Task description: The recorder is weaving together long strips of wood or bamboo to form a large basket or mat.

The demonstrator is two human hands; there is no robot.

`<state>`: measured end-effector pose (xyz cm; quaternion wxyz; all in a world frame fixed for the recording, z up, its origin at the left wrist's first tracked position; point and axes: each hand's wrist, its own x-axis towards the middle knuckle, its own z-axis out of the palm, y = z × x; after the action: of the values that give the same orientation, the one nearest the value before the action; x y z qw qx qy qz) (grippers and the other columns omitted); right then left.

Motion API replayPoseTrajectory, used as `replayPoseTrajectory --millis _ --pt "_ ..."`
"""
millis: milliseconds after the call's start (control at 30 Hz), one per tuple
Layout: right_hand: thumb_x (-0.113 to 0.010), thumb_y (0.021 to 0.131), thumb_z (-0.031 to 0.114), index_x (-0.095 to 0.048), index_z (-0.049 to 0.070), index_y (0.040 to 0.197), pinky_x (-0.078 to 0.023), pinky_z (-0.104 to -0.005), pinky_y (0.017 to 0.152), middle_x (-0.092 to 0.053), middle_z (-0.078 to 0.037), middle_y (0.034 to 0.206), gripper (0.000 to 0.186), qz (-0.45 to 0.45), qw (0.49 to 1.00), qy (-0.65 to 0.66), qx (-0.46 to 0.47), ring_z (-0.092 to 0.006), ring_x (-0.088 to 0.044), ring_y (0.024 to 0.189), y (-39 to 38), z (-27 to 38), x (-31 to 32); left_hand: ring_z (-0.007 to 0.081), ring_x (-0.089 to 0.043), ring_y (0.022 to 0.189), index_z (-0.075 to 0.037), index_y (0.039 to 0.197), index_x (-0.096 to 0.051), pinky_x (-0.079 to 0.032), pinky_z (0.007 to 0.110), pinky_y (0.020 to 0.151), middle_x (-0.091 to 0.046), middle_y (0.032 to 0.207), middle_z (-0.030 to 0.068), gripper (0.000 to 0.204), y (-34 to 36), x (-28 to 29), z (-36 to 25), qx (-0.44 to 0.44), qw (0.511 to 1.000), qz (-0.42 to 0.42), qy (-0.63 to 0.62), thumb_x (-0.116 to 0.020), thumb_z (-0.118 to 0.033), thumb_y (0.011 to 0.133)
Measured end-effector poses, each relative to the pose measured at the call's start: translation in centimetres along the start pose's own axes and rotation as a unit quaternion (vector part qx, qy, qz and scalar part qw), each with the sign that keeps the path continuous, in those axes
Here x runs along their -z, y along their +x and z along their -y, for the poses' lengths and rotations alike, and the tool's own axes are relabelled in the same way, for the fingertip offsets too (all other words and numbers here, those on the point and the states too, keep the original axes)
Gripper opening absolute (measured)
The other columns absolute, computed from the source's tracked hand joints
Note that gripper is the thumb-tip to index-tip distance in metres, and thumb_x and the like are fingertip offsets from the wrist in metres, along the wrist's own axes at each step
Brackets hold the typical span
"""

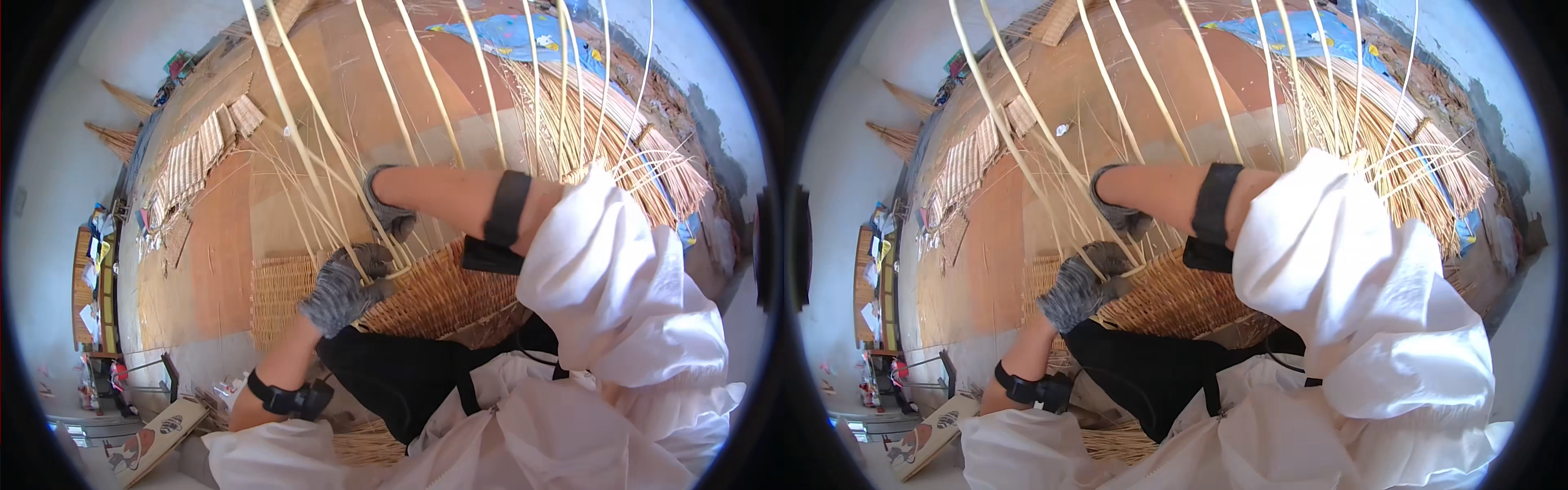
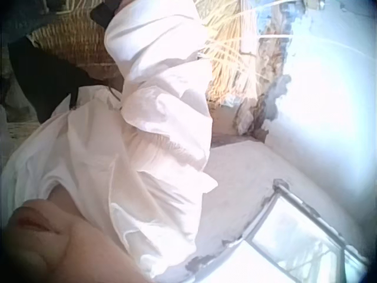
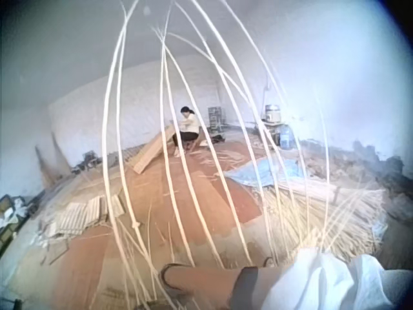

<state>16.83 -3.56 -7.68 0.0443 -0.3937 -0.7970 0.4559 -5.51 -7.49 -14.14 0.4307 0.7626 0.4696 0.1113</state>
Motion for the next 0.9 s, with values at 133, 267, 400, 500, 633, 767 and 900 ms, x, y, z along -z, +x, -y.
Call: replayPoseTrajectory --millis 133,267,400,500,633,767,900 --pt "-0.052 0.08 0.026 -0.062 0.006 0.083 -0.045 -0.0311 0.064 -0.059 -0.009 0.089 0.023 0.026 0.979 -0.2 0.035 -0.0207 -0.055 0.072 8.0 -3.4 -1.6 0.0226 -0.056 0.095 -0.007 0.109 -0.052 -0.029 0.037 0.098 -0.059 0.098 0.0075 0.041 1.8 0.9 -2.3 -0.207 0.953 0.068 0.209 -0.065 -0.029 0.076" --pt "-0.057 0.073 0.02 -0.064 0.004 0.078 -0.047 -0.0362 0.057 -0.061 -0.012 0.073 0.018 0.159 0.948 -0.248 -0.118 -0.0249 -0.056 0.062 8.8 0.1 -1.6 0.025 -0.055 0.094 -0.008 0.109 -0.053 -0.025 0.039 0.1 -0.059 0.093 0.0079 0.04 1.4 1.1 -0.4 -0.181 0.939 0.054 0.287 -0.063 -0.03 0.077" --pt "-0.048 0.079 0.002 -0.053 -0.003 0.097 -0.047 -0.0332 0.059 -0.058 -0.019 0.082 0.019 -0.495 0.827 -0.196 0.183 -0.0268 -0.057 0.068 1.8 3.5 0.6 0.0257 -0.054 0.092 -0.009 0.114 -0.052 -0.026 0.038 0.1 -0.059 0.093 0.0097 0.045 0.9 0.7 0.6 -0.186 0.939 0.043 0.287 -0.062 -0.034 0.078" --pt "-0.055 0.079 0.006 -0.046 -0.002 0.108 -0.049 -0.0322 0.065 -0.056 -0.012 0.088 0.032 -0.492 0.827 -0.044 0.268 -0.0224 -0.057 0.074 -1.6 5.4 0.1 0.0281 -0.051 0.099 -0.008 0.12 -0.048 -0.03 0.038 0.099 -0.057 0.101 0.0128 0.052 1.5 1.0 -0.9 -0.131 0.953 0.062 0.267 -0.06 -0.036 0.078" --pt "-0.051 0.085 0.008 -0.045 -0.004 0.108 -0.051 -0.0246 0.065 -0.056 -0.011 0.098 0.027 -0.203 0.928 -0.063 0.307 -0.0171 -0.059 0.089 -0.9 5.6 2.2 0.0322 -0.048 0.104 -0.007 0.125 -0.043 -0.034 0.04 0.095 -0.054 0.109 0.018 0.056 1.3 0.6 -2.7 -0.093 0.988 0.07 0.097 -0.059 -0.035 0.079" --pt "-0.05 0.086 0.013 -0.053 0.002 0.098 -0.051 -0.0228 0.05 -0.058 -0.011 0.078 0.016 -0.176 0.948 0.242 0.11 -0.0171 -0.061 0.075 -4.6 4.4 -0.4 0.0288 -0.051 0.101 -0.008 0.126 -0.041 -0.035 0.038 0.094 -0.056 0.105 0.0144 0.061 0.6 1.6 -2.1 -0.091 0.975 0.114 0.17 -0.062 -0.036 0.077" --pt "-0.057 0.084 0.021 -0.055 0.002 0.097 -0.047 -0.0203 0.043 -0.059 -0.01 0.081 0.024 -0.287 0.831 0.464 0.108 -0.0138 -0.059 0.064 -8.7 -8.4 -9.7 0.0288 -0.047 0.109 -0.012 0.123 -0.046 -0.022 0.039 0.102 -0.054 0.111 0.0142 0.057 0.6 -0.1 -2.7 -0.078 0.929 0.128 0.338 -0.062 -0.039 0.075"
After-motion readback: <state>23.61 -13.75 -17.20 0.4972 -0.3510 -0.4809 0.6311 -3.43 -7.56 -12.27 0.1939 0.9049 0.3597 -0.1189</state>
